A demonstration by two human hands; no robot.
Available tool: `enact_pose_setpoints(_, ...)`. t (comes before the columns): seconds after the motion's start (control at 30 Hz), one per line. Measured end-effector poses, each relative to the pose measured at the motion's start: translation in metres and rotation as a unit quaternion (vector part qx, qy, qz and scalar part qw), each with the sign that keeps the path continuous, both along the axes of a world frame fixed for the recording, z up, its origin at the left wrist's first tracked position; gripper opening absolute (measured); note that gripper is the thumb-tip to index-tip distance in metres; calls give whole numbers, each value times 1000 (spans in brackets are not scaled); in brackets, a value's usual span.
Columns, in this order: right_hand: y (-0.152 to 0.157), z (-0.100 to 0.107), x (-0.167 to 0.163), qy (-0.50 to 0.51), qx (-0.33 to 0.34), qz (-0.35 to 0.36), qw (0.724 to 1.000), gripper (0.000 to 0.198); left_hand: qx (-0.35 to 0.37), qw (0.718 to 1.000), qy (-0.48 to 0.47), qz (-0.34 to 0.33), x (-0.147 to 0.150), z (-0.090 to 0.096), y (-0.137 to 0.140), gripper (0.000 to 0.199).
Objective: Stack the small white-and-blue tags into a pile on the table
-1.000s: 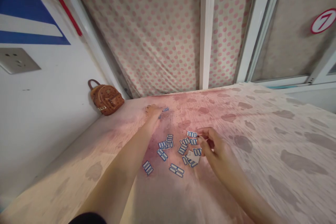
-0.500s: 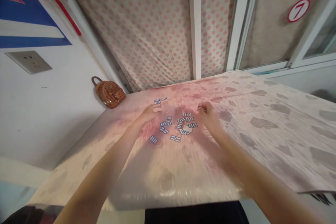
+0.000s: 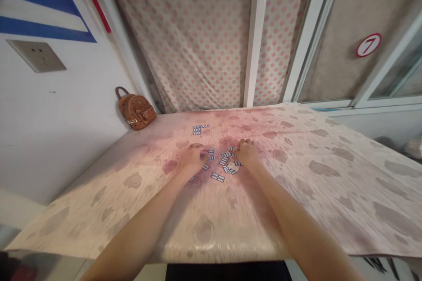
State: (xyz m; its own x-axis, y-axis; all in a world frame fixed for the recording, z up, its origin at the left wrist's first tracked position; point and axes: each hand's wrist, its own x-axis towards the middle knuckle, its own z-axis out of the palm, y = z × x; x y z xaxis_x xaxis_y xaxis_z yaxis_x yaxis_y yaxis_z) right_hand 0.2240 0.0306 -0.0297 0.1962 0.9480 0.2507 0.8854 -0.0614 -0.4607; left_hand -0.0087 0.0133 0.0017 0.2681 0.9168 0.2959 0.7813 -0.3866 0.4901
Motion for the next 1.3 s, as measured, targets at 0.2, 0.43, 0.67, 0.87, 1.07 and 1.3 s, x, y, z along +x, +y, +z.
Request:
enact_pose_setpoints(0.2,2,0,-4,-62,-31,-13,998,17,13,1000,3,2,1,7,-8,22)
enact_pose_setpoints(0.43,-1,-4,-3,66,25,26,997,4,23,999,-47,4,5,0,-3,17)
enact_pose_setpoints(0.67,-16,8,-16,237,125,174,948,11,-85,962,-257,-39,13,-6,-1,25)
enact_pose_setpoints(0.87,-31,22,-33,252,102,227,935,14,-102,912,-389,-87,16,-9,1,14)
enact_pose_setpoints(1.07,-35,23,-25,188,92,166,964,13,-24,908,-418,-13,2,-2,11,11)
enact_pose_setpoints(1.3,-34,9,-27,3,-12,163,987,8,4,898,-441,-6,-4,-7,20,9)
